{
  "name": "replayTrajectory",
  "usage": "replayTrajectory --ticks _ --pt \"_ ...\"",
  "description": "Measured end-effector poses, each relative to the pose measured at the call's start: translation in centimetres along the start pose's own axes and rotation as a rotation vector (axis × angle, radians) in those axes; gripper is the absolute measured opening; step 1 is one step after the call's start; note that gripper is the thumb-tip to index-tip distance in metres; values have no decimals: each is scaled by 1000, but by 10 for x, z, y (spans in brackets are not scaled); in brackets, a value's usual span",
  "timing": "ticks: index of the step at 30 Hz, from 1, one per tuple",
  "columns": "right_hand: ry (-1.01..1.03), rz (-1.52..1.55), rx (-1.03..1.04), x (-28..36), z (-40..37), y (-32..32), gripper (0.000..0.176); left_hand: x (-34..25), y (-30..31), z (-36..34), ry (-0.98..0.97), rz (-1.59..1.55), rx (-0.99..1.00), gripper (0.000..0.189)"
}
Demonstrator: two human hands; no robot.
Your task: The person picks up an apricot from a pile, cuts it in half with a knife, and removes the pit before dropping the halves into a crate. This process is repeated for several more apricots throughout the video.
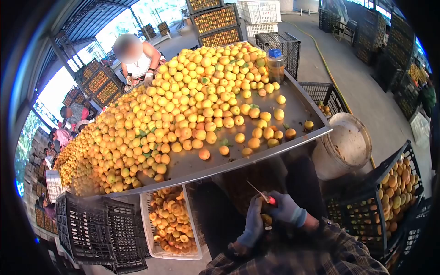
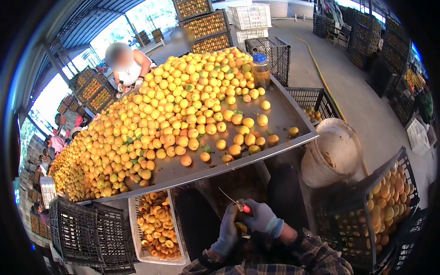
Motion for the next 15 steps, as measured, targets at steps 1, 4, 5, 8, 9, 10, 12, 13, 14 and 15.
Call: replayTrajectory --ticks 1,4,5,8,9,10,12,13,14,15 --pt "9 -4 0 4 1 2 34 -4 -4 -1 -17 11 -3 34" --pt "68 479 79 8 4 -3 35 -2 5 3 7 -27 -7 29" --pt "79 475 92 3 7 3 35 1 12 6 64 -68 -7 30" --pt "-300 822 520 -19 8 -6 33 -35 50 4 -48 -160 -74 41" --pt "-294 811 536 -15 19 -7 33 -64 56 -14 -57 -138 -117 48" --pt "-176 544 542 -9 32 -6 32 -84 74 -25 -98 -117 -204 51" --pt "-49 273 547 3 61 -10 30 -120 126 -49 -329 -22 -365 46" --pt "-12 122 464 9 80 -9 32 -130 162 -54 -394 -61 -576 38" --pt "25 -27 380 16 100 -8 33 -146 182 -75 -441 5 -636 31" --pt "31 -32 390 26 120 -14 33 -158 196 -90 -450 30 -771 30"
Point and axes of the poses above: each hand's wrist, its own z-axis towards the middle knuckle, its own y-axis out of the back of the hand, x = y × z, the point moved 5 cm from there along z, towards the middle knuckle, and after that the axes turned 13 degrees about y, right-handed, at the moved point
